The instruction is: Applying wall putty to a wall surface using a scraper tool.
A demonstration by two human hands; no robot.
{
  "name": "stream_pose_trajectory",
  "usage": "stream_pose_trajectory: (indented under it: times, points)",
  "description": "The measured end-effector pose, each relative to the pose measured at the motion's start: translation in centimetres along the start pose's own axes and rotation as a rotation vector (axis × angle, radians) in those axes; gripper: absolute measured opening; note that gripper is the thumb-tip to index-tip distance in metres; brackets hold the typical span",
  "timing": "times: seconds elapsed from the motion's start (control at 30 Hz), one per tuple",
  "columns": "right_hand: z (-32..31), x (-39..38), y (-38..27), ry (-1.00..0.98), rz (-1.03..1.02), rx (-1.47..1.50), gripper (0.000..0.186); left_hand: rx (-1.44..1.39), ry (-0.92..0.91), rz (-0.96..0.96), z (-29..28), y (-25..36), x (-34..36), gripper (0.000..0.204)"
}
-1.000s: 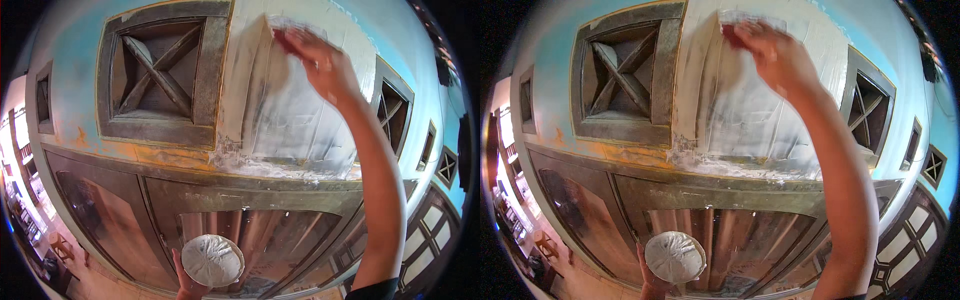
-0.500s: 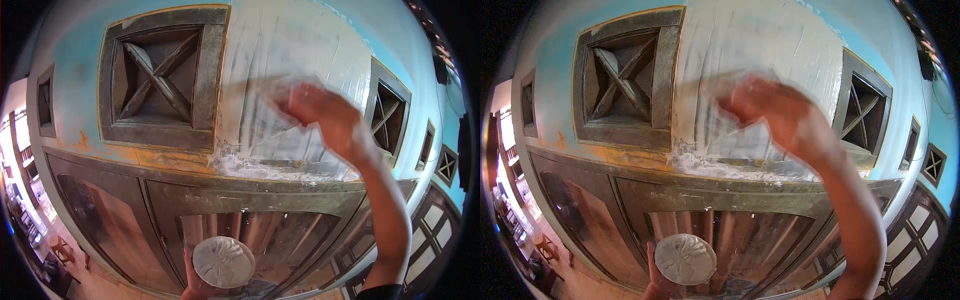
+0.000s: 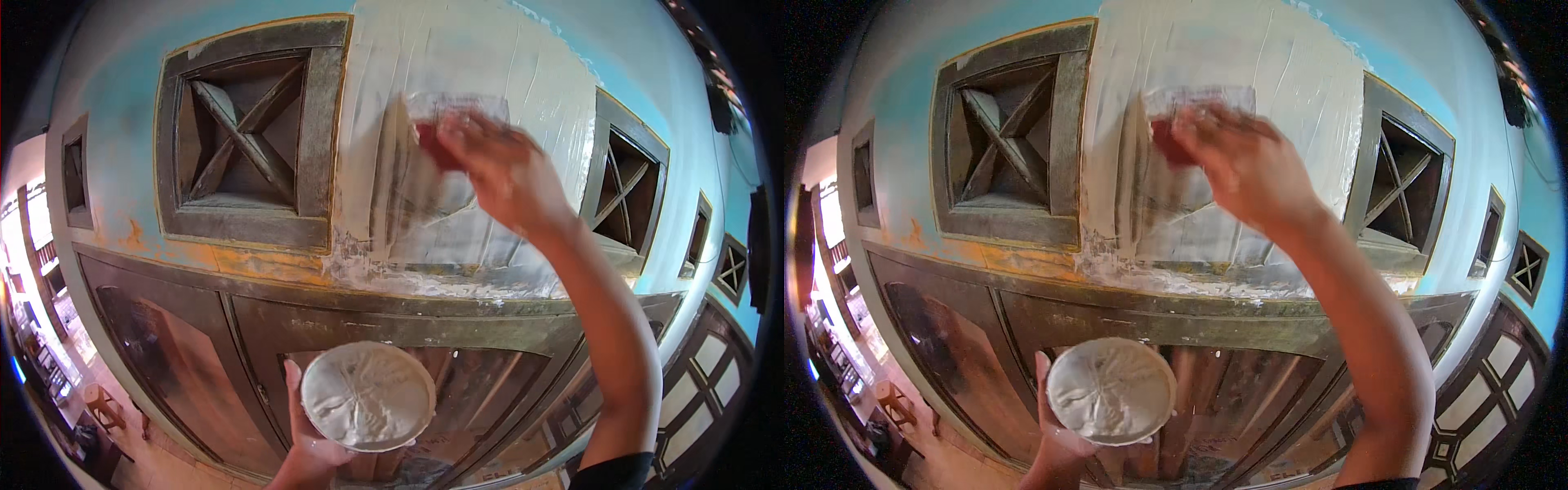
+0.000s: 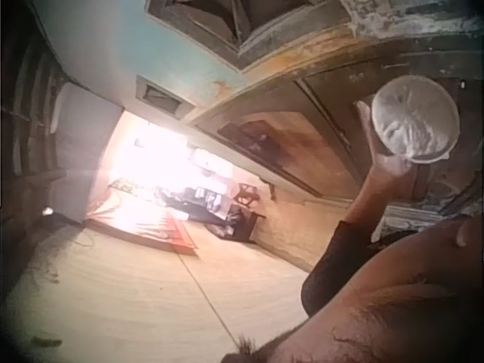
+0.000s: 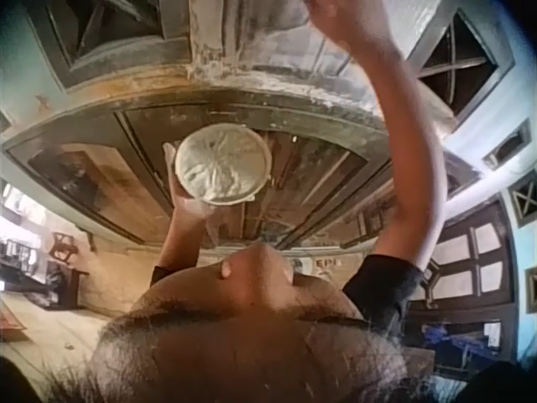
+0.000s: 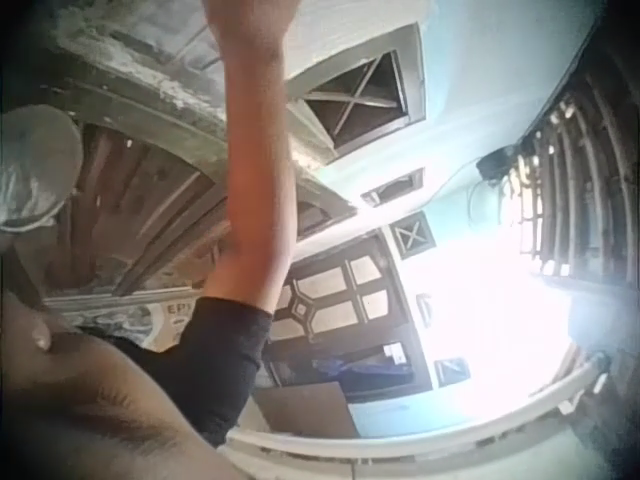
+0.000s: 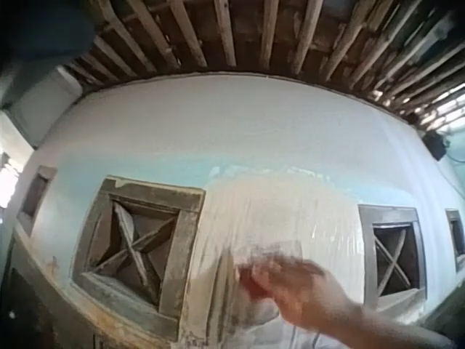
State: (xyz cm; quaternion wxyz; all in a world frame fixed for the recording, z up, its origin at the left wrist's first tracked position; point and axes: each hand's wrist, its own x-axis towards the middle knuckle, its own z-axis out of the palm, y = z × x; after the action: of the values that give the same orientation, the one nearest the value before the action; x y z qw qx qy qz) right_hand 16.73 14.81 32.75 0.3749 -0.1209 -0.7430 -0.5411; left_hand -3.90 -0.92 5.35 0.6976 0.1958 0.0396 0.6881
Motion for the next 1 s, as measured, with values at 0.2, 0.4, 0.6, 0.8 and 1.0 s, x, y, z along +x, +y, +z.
stream_pose_trajectory:
  times: [0.2,0.4,0.6,0.8,1.0]
  points:
    - [-4.6,-8.9,-6.5,-0.346,-0.120,0.168,0.050,-0.203,-0.315,0.030,1.2,0.4,0.5,0.094]
    - [-5.0,-1.8,2.2,-0.092,0.301,0.697,0.041,-0.121,-0.316,0.074,2.5,-0.7,1.8,0.094]
    - [-4.1,3.7,12.8,0.203,0.252,0.098,0.034,-0.153,-0.295,0.101,6.3,-2.8,1.8,0.085]
    - [-1.5,-1.9,6.5,0.118,0.049,0.002,0.040,-0.050,-0.267,0.249,4.5,-3.0,1.7,0.091]
    - [-3.1,-11.3,-2.6,-0.175,-0.094,0.144,0.048,-0.003,-0.184,0.404,4.7,-4.2,0.2,0.087]
